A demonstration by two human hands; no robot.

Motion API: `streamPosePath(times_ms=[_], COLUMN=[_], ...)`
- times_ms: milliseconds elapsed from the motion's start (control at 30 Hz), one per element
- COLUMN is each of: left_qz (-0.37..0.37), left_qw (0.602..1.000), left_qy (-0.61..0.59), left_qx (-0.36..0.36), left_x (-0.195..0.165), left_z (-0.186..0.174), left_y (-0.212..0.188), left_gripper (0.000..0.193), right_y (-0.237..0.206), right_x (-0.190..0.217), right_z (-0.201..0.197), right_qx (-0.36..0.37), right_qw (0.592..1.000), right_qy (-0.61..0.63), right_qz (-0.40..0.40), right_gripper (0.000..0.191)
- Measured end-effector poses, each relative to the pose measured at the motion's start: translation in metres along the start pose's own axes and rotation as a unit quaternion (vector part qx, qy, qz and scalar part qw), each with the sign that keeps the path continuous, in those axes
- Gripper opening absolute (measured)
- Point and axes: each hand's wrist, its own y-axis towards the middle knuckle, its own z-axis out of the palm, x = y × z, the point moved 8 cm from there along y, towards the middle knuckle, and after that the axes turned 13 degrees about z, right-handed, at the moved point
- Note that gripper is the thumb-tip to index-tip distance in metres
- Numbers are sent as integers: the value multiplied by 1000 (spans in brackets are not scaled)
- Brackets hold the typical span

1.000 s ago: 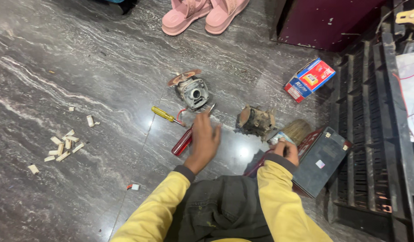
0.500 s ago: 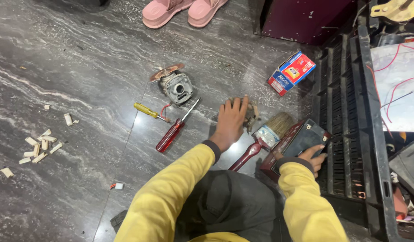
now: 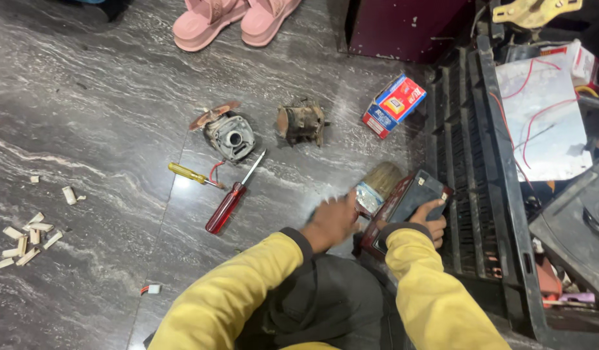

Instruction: The person sits on the floor and uses a red screwdriver to loosen and remove screws from a small motor. After removing the screws, they use a brush to clean the motor's exterior surfaces.

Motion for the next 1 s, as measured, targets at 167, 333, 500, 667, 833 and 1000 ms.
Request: streamPosePath(times_ms=[167,333,500,667,833,1000], left_qz=[40,4,118,272,336,327], left_qw=[995,991,984,959,919,892], left_qy=[75,114,31,75,202,308], left_qx=[45,-64,-129,-31,48,-52], left_x=[-4,26,23,-20,-45,-69], left_z=[22,-24,-99,-152,-145,-139], left_y=[-10,-10,-3,9,22,50], left_gripper=[102,94,73,77,71,74], right_y=[-1,0,5,15,30,37], right_x=[-5,3,5,-2,4,9], right_z=[-5,-6,-1,-11,-23,-21], right_qx=[78,84,100,60,58,78], right_qw=[989,984,984,980,966,953], right_qy=[119,150,142,178,195,195], right_qz=[-24,-38,-44,-61,-156,-219], right_gripper=[156,149,148,161,163,165])
